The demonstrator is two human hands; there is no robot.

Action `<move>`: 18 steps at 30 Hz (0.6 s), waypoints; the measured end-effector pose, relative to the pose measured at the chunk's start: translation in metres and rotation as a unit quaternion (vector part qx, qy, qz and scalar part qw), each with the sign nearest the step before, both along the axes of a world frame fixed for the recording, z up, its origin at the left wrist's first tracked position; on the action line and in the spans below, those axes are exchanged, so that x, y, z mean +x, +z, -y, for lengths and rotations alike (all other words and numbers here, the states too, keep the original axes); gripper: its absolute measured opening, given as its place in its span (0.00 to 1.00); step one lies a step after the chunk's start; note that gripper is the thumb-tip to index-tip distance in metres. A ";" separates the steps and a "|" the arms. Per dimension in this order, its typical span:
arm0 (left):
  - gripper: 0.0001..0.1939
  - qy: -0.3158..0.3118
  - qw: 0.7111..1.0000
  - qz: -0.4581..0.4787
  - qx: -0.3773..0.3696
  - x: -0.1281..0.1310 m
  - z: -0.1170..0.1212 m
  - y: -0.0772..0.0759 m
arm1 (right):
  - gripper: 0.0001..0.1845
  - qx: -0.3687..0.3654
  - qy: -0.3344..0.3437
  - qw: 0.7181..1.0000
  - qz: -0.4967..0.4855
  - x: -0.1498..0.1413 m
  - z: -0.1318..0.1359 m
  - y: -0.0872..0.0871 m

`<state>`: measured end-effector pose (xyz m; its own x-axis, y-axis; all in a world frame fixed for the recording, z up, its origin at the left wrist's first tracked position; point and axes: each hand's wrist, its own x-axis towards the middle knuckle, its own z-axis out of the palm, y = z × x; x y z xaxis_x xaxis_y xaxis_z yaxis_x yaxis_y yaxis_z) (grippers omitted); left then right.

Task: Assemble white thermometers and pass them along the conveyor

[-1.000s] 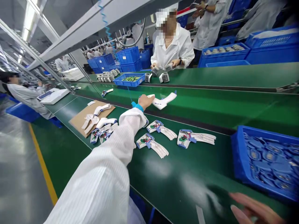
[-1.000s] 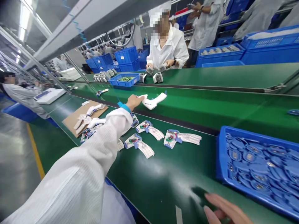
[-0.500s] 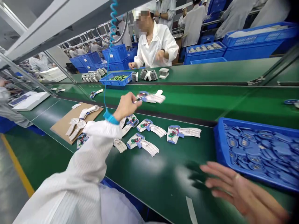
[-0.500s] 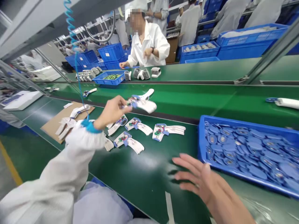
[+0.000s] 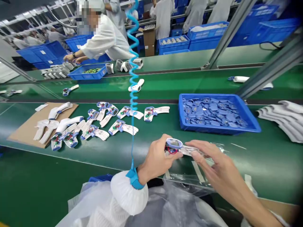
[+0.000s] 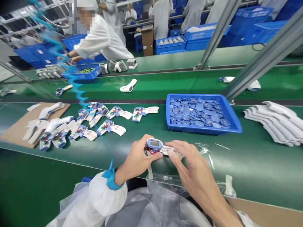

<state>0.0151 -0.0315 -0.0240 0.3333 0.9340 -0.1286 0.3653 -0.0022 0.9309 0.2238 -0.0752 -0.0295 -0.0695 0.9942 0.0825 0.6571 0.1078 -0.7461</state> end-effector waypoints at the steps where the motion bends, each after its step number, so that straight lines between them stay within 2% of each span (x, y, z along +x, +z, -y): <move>1: 0.14 0.000 1.000 -0.006 0.011 0.004 0.001 0.001 | 0.20 0.025 -0.005 1.000 0.007 0.001 -0.001 0.002; 7: 0.11 -0.074 0.994 -0.070 0.038 0.018 0.007 0.010 | 0.20 0.144 -0.064 0.983 0.095 -0.001 -0.006 0.016; 10: 0.10 -0.095 0.992 -0.074 0.038 0.023 0.007 0.009 | 0.22 0.150 -0.032 0.982 0.111 -0.001 -0.003 0.021; 12: 0.07 -0.075 0.992 -0.090 0.035 0.026 0.006 0.006 | 0.23 0.138 -0.027 0.985 0.097 0.003 -0.001 0.023; 15: 0.06 -0.014 0.994 -0.111 -0.006 0.028 0.000 0.003 | 0.21 0.114 -0.084 0.987 0.081 0.023 -0.001 0.020; 18: 0.12 0.006 0.996 -0.033 -0.087 0.027 -0.009 0.000 | 0.23 0.076 -0.144 0.981 0.109 0.046 -0.005 0.008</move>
